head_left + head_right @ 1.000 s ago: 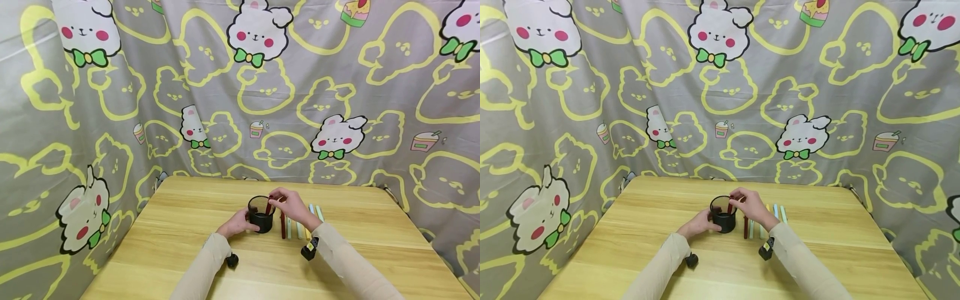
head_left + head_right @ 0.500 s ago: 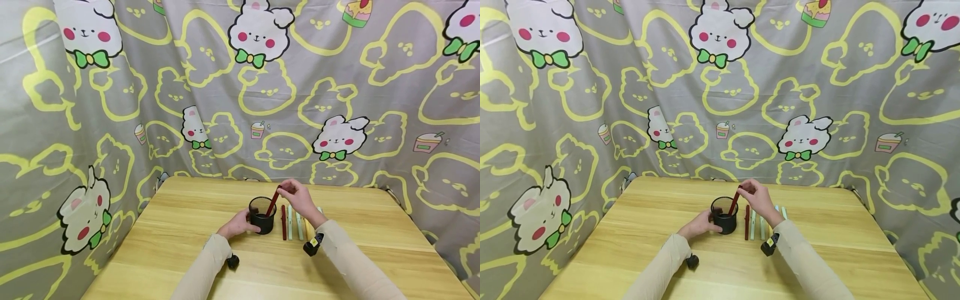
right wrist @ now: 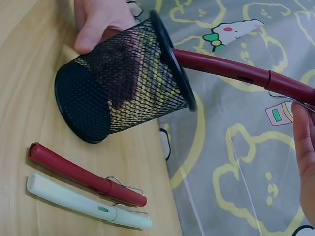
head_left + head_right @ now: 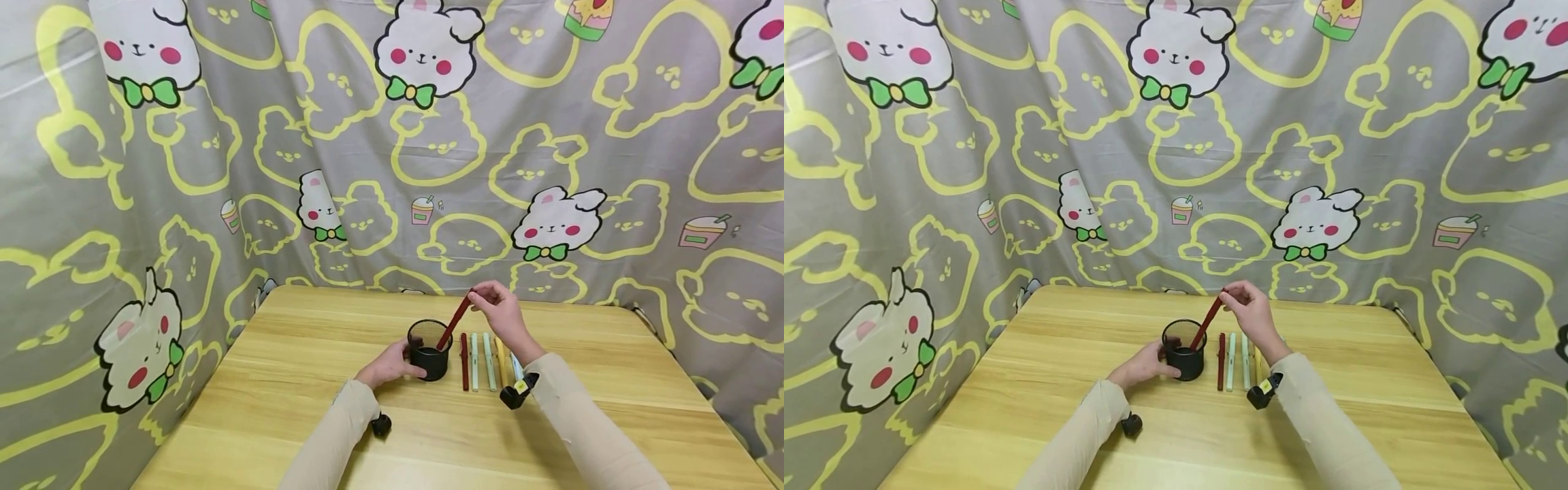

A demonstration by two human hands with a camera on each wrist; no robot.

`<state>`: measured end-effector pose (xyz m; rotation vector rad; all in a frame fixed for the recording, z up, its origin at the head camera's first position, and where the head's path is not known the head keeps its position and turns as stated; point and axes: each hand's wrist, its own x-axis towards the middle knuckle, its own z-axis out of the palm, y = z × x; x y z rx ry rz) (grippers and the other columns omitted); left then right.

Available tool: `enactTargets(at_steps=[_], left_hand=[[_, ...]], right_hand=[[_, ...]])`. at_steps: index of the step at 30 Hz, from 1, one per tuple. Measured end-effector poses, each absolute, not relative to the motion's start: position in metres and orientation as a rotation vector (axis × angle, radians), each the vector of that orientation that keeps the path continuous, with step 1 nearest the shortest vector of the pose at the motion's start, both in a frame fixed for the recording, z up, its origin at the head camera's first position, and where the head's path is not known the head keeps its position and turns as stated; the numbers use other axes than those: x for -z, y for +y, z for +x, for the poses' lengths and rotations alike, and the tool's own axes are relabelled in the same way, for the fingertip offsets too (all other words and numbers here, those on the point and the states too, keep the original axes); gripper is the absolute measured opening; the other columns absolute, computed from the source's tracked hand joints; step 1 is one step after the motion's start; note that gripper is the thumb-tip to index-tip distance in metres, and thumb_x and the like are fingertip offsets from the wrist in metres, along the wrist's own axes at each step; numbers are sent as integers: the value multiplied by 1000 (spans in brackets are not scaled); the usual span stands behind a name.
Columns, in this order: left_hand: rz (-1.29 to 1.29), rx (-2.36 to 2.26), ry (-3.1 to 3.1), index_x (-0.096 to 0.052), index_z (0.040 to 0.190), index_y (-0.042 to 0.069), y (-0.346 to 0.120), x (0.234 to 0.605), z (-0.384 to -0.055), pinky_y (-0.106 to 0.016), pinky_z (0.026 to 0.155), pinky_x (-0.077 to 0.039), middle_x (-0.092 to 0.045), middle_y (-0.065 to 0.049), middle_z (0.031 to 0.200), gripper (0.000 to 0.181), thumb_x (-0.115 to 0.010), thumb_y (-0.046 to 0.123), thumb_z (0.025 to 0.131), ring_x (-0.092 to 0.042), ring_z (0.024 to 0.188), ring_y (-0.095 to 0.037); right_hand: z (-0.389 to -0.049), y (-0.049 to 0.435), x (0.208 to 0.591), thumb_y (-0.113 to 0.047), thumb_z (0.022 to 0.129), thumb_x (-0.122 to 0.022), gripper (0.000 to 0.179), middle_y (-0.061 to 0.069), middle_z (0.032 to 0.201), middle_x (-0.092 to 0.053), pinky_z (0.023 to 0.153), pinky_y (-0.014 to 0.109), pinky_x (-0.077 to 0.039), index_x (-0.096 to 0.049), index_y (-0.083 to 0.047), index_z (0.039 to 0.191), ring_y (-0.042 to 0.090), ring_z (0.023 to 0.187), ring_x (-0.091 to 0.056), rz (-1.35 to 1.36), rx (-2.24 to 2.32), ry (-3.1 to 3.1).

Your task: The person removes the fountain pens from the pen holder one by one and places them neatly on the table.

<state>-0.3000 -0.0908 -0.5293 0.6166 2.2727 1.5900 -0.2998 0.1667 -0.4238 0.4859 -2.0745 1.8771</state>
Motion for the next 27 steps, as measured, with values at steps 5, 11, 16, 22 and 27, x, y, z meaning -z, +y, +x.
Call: enactTargets(at_steps=[5, 11, 16, 22, 27], left_hand=[[626, -1594, 2263, -44, 136, -3, -91, 529, -300, -43, 100, -37, -53, -15, 129, 72, -80, 4, 74, -51, 115, -26], [639, -1584, 2270, -43, 137, -2, -91, 531, -301, -42, 100, -38, -51, -15, 132, 73, -80, 5, 74, -50, 117, -26], [648, -1579, 2284, -44, 136, -3, -90, 533, -301, -41, 99, -38, -51, -16, 132, 72, -80, 5, 74, -50, 117, -27], [672, -1570, 2277, -44, 136, -2, -90, 535, -301, -40, 99, -39, -51, -16, 132, 71, -79, 6, 75, -50, 117, -26], [655, -1578, 2268, -44, 136, -1, -91, 532, -300, -41, 99, -39, -51, -14, 132, 71, -79, 8, 75, -51, 116, -25]], right_hand=[[-300, 173, 422, -16, 90, -66, 27, 4, 87, -64, 69, 28, -54, -58, 5, 104, 22, 75, -63, 461, -1888, -2031], [-301, 178, 420, -11, 89, -67, 26, 5, 92, -68, 68, 27, -54, -57, 9, 102, 13, 76, -64, 474, -1963, -1948], [-302, 182, 418, -8, 89, -65, 27, -1, 89, -68, 67, 25, -54, -54, 12, 102, 11, 74, -64, 444, -2005, -1904], [-302, 197, 414, -5, 89, -65, 15, -3, 84, -67, 64, 22, -53, -57, 5, 96, 12, 69, -63, 390, -2040, -1822], [-301, 215, 408, -6, 89, -65, 8, -4, 85, -69, 63, 20, -53, -60, -2, 93, 8, 69, -63, 374, -2044, -1802]])
